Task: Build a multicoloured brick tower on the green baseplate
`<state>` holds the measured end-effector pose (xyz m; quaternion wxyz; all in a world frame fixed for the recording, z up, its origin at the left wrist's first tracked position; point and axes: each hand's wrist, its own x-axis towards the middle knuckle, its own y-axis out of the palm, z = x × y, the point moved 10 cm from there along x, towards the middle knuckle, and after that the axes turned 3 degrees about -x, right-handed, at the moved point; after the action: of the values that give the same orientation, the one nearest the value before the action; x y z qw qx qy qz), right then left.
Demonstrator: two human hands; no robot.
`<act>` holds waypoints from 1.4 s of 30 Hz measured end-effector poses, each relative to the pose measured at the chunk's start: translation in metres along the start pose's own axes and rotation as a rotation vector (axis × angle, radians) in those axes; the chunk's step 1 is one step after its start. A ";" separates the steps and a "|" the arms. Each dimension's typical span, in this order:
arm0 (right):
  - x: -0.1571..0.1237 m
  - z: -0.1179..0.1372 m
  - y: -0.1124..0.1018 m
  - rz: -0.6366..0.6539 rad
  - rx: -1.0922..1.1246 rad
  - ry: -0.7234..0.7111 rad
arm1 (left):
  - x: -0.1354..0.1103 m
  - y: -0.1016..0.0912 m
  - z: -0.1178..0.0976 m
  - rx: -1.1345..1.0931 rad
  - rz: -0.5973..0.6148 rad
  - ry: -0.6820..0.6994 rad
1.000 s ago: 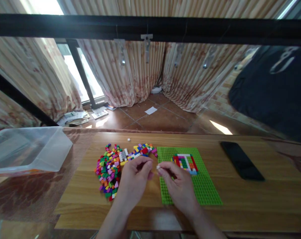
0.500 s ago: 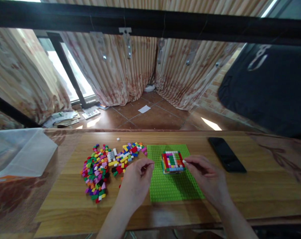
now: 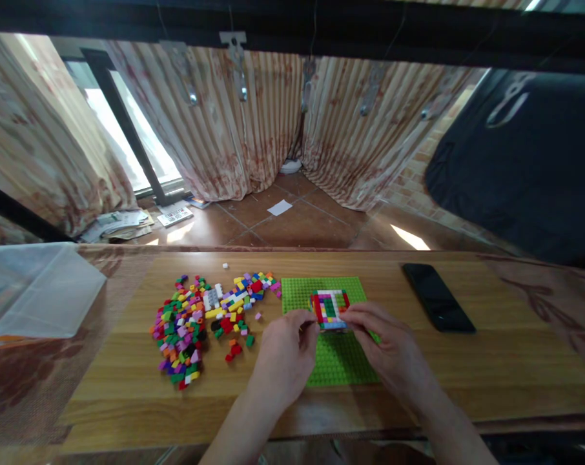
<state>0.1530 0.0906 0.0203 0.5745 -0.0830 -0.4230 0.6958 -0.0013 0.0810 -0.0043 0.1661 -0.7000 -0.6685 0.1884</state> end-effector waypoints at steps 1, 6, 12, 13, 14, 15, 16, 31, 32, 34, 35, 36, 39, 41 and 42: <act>0.000 0.001 0.000 -0.003 -0.007 -0.013 | 0.000 0.000 0.000 0.003 0.002 -0.004; 0.001 -0.001 0.001 -0.009 -0.006 -0.031 | -0.001 0.000 0.002 0.011 0.016 -0.024; 0.001 -0.007 0.000 -0.008 0.040 0.014 | -0.002 -0.001 0.001 0.014 0.012 -0.016; 0.001 -0.008 0.000 -0.011 0.052 0.024 | -0.002 -0.001 0.001 0.014 0.011 -0.016; 0.001 -0.009 0.000 -0.014 0.064 0.032 | -0.002 -0.002 0.001 0.014 0.009 -0.014; 0.001 -0.010 0.001 -0.013 0.075 0.040 | -0.002 -0.002 0.001 0.014 0.008 -0.012; 0.002 -0.012 0.001 -0.014 0.085 0.046 | -0.002 -0.002 0.002 0.015 0.006 -0.010; 0.000 -0.025 -0.001 -0.065 0.244 0.112 | -0.002 -0.001 -0.006 -0.065 0.006 0.036; 0.000 -0.026 -0.001 -0.069 0.241 0.124 | -0.002 0.000 -0.006 -0.065 0.008 0.039; -0.001 -0.029 -0.002 -0.077 0.249 0.153 | -0.002 0.000 -0.005 -0.060 0.013 0.040; -0.001 -0.031 -0.003 -0.082 0.258 0.171 | -0.002 0.000 -0.005 -0.058 0.013 0.040; -0.001 -0.032 -0.004 -0.096 0.272 0.189 | -0.001 0.000 -0.004 -0.056 0.012 0.038; -0.002 -0.041 -0.011 -0.188 0.311 0.287 | -0.001 -0.002 -0.003 -0.048 0.001 0.024; -0.004 -0.051 -0.011 -0.244 0.338 0.387 | -0.001 -0.003 -0.003 -0.037 -0.002 0.014; -0.006 -0.055 -0.009 -0.257 0.353 0.432 | -0.001 -0.004 -0.003 -0.031 -0.005 0.010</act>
<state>0.1943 0.1127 -0.0103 0.7401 -0.0736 -0.1707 0.6463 -0.0033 0.0804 0.0004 0.1591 -0.7019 -0.6721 0.1739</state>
